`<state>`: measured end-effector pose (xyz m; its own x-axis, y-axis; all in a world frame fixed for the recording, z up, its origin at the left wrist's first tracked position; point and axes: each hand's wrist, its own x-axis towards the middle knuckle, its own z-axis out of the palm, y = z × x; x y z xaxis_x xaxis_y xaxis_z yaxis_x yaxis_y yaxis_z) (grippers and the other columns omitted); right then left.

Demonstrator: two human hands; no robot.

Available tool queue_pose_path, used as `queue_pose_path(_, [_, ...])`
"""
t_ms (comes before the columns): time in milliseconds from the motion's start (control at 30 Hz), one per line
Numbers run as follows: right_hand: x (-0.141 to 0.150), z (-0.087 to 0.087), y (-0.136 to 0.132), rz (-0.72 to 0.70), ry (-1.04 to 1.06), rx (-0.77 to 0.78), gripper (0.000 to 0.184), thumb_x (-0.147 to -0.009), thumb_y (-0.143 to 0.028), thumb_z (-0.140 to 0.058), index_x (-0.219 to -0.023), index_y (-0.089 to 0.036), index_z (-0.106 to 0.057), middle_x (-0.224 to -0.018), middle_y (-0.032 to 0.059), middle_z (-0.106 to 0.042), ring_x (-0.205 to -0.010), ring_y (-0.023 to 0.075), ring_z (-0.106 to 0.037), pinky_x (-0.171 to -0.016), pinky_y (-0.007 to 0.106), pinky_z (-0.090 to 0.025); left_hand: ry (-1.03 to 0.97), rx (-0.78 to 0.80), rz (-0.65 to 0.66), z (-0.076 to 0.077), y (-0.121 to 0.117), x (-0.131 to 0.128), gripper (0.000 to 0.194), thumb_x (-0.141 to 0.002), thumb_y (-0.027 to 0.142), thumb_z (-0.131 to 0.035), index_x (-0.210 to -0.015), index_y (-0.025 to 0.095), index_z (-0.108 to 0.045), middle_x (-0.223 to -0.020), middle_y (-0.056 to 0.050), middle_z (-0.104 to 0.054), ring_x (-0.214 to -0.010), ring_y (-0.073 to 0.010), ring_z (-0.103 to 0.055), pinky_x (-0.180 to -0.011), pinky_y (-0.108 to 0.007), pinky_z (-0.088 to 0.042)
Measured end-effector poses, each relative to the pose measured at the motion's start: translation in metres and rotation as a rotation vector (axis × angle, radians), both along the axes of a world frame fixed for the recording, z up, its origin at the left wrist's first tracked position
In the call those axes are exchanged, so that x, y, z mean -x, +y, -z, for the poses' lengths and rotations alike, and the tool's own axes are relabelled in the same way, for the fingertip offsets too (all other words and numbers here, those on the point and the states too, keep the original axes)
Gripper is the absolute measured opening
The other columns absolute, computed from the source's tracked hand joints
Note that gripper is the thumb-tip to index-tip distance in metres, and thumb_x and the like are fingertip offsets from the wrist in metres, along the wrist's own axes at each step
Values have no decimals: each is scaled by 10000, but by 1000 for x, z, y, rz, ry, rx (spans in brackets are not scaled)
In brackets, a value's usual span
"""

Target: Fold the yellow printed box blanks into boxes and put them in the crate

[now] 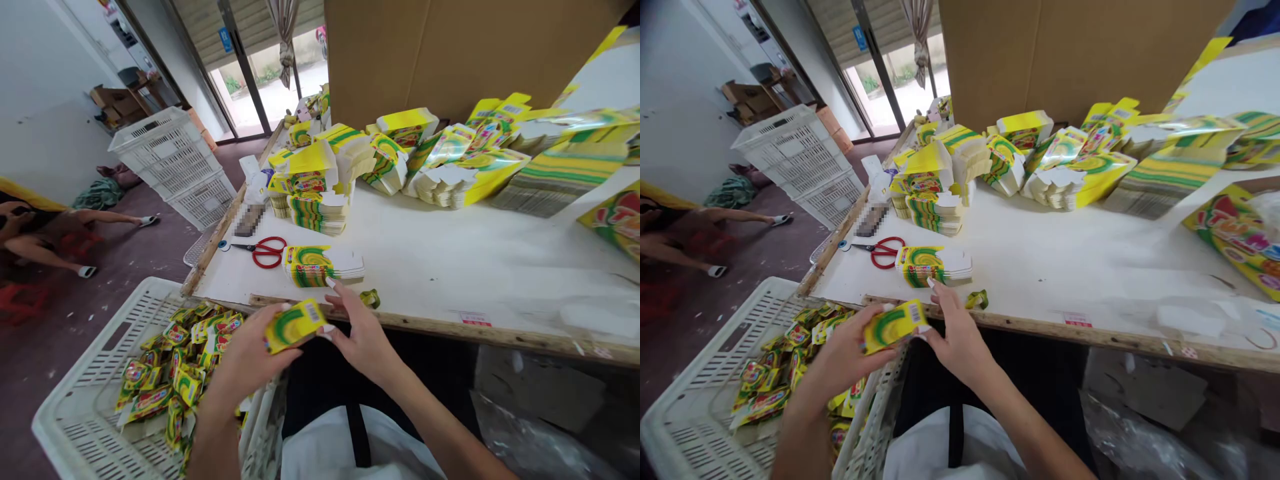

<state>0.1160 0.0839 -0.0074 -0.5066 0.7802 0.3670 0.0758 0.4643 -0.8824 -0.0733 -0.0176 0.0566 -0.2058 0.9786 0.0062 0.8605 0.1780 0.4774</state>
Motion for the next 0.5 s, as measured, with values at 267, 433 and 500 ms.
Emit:
queue_pose_path(267, [36, -20, 70, 201, -409, -95, 359, -809, -73, -566, -1162, -134, -569, -1132, 161, -626, -1064, 303, -569, -938, 451, -451, 104, 64, -321, -16, -29, 59, 626, -707, 569, -626, -1174, 154, -604, -1247, -147, -634, -1194, -346, -550, -1019, -500, -428])
queue_pose_path(433, [57, -10, 80, 208, -493, -78, 286, -760, 15, -546, -988, -151, -589, -1026, 173, -631, -1005, 322, -553, -892, 484, -425, -301, 30, -129, 7, -5, 15, 477, -723, 440, -691, -1134, 204, -640, -1160, -99, -692, -1073, -290, -637, -950, -435, -495])
queue_pose_path(500, [56, -9, 78, 208, -463, -67, 325, -749, 38, -521, -1008, -154, -551, -1039, 177, -617, -996, 315, -544, -879, 482, -419, -436, 6, -115, 17, 1, 4, 447, -709, 392, -727, -1105, 202, -646, -1098, -108, -716, -1022, -284, -658, -904, -433, -519])
